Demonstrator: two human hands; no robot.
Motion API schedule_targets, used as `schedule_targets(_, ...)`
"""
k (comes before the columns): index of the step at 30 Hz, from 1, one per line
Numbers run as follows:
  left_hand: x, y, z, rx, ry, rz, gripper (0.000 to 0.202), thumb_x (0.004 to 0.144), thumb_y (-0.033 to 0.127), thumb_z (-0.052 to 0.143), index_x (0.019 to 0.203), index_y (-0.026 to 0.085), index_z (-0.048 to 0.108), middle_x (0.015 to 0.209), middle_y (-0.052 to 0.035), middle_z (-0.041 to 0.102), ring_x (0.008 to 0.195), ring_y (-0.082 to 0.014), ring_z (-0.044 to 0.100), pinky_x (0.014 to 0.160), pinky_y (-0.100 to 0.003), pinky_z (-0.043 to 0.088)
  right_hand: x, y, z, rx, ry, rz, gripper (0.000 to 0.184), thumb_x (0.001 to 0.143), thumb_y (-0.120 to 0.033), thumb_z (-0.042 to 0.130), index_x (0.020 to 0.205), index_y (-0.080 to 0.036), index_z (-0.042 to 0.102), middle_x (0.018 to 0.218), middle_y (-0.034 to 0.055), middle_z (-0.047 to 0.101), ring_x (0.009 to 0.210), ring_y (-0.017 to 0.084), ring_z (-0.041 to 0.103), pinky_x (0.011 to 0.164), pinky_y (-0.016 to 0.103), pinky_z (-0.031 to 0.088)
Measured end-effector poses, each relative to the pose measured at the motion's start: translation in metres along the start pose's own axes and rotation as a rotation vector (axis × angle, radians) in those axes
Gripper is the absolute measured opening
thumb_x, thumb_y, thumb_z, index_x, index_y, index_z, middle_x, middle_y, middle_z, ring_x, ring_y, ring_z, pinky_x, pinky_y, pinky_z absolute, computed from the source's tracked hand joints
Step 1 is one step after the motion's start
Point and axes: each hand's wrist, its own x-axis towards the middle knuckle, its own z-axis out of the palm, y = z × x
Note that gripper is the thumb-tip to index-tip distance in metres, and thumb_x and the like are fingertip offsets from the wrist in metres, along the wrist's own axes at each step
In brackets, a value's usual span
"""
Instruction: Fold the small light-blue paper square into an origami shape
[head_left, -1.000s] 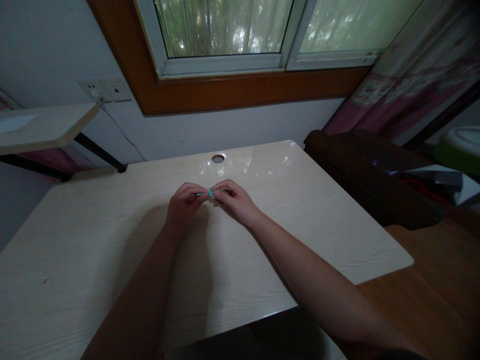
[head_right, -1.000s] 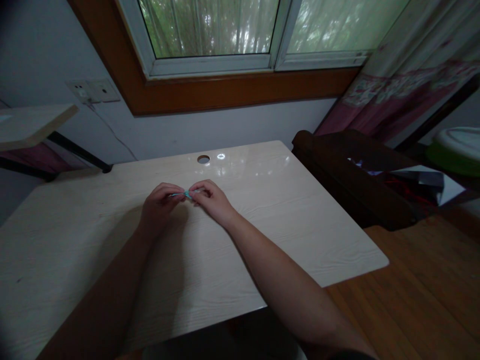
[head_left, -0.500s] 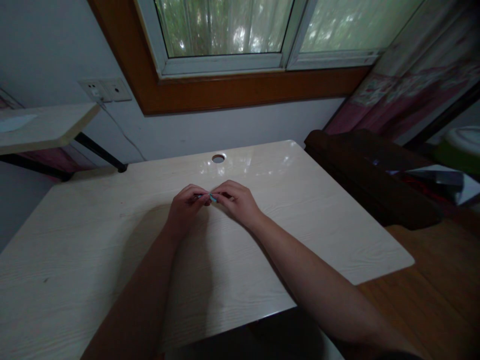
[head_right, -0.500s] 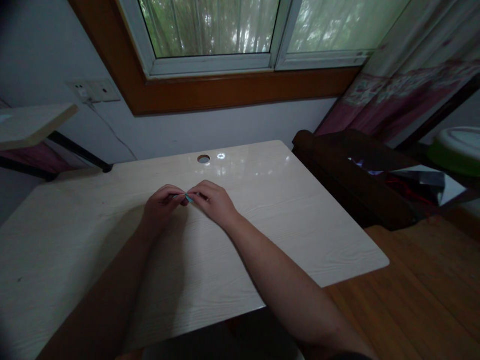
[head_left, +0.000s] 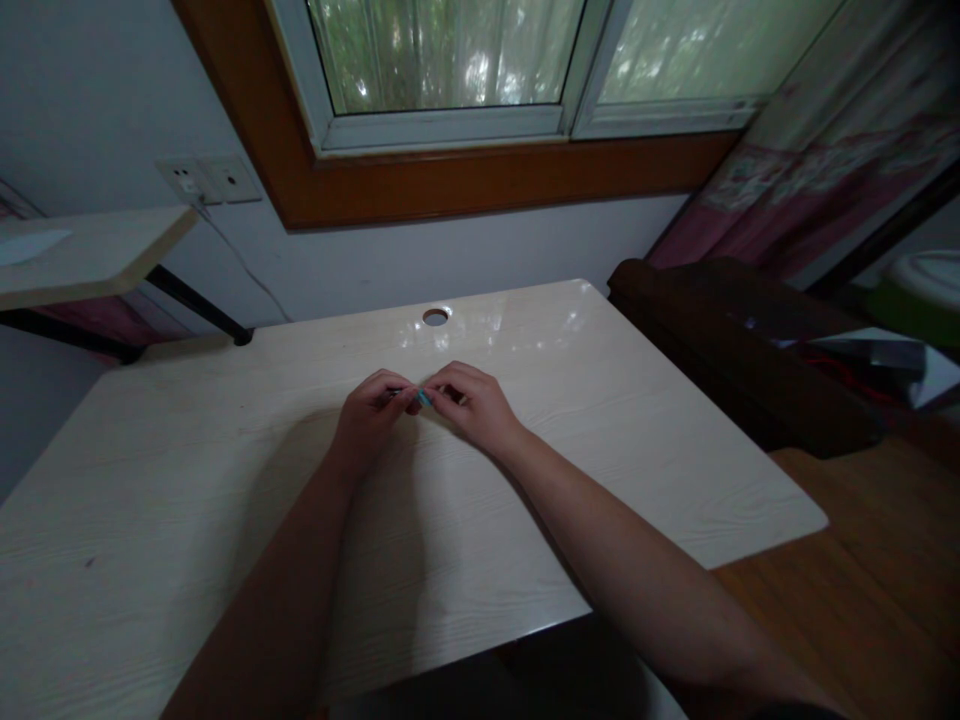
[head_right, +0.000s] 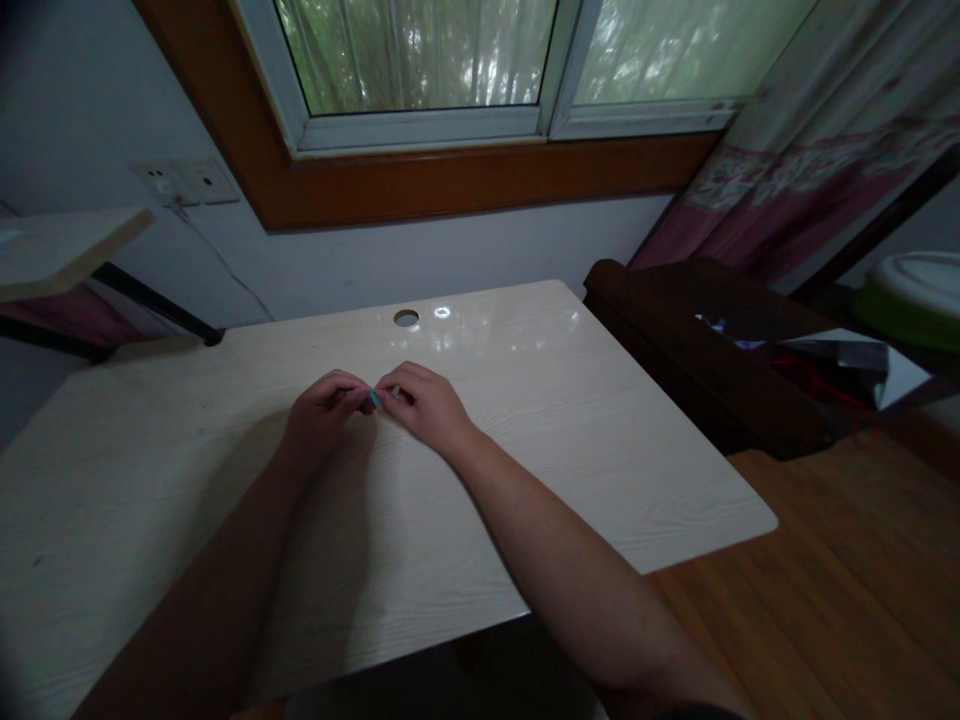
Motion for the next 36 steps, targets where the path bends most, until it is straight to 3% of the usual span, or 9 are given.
schedule_targets(10, 0.000, -0.005, 0.000, -0.042, 0.009, -0.040, 0.020, 0.085, 0.038, 0.065, 0.084, 0.018, 0.068, 0.077, -0.0029, 0.065, 0.069, -0.0144, 0.063, 0.067, -0.027, 0.051, 0.001, 0.001, 0.000, -0.014, -0.007, 0.023, 0.018, 0.092, -0.033, 0.056, 0.091, -0.023, 0.071, 0.082, 0.0037, 0.063, 0.072, 0.015, 0.055, 0.067, 0.028, 0.041)
schedule_targets(20, 0.000, -0.016, 0.001, -0.168, -0.019, -0.197, 0.030, 0.074, 0.038, 0.076, 0.093, 0.017, 0.067, 0.071, -0.0020, 0.070, 0.067, -0.0162, 0.068, 0.065, -0.028, 0.053, 0.002, 0.010, 0.005, 0.169, 0.026, 0.236, 0.017, 0.088, -0.033, 0.060, 0.083, -0.019, 0.070, 0.073, 0.0008, 0.062, 0.067, 0.013, 0.052, 0.063, 0.026, 0.039)
schedule_targets(23, 0.000, -0.017, 0.001, -0.151, 0.000, -0.194, 0.029, 0.075, 0.038, 0.075, 0.093, 0.017, 0.067, 0.068, -0.0014, 0.069, 0.065, -0.0151, 0.067, 0.064, -0.027, 0.053, 0.002, 0.008, 0.005, 0.191, 0.008, 0.220, 0.023, 0.090, -0.037, 0.057, 0.085, -0.020, 0.071, 0.080, 0.0024, 0.065, 0.075, 0.015, 0.056, 0.069, 0.027, 0.041)
schedule_targets(27, 0.000, -0.018, 0.002, -0.138, 0.019, -0.174, 0.029, 0.076, 0.040, 0.074, 0.093, 0.018, 0.066, 0.069, -0.0014, 0.069, 0.064, -0.0147, 0.067, 0.062, -0.026, 0.052, 0.002, 0.007, 0.006, 0.183, -0.009, 0.217, 0.024, 0.085, -0.042, 0.065, 0.089, -0.020, 0.073, 0.080, 0.0022, 0.063, 0.067, 0.012, 0.052, 0.062, 0.025, 0.039)
schedule_targets(36, 0.002, -0.015, 0.004, -0.211, 0.018, -0.264, 0.035, 0.072, 0.042, 0.077, 0.091, 0.015, 0.065, 0.073, -0.0037, 0.072, 0.068, -0.0168, 0.069, 0.068, -0.029, 0.056, 0.002, 0.013, 0.007, 0.106, 0.015, 0.224, 0.018, 0.088, -0.031, 0.059, 0.084, -0.017, 0.070, 0.077, 0.0018, 0.064, 0.070, 0.013, 0.053, 0.065, 0.024, 0.039)
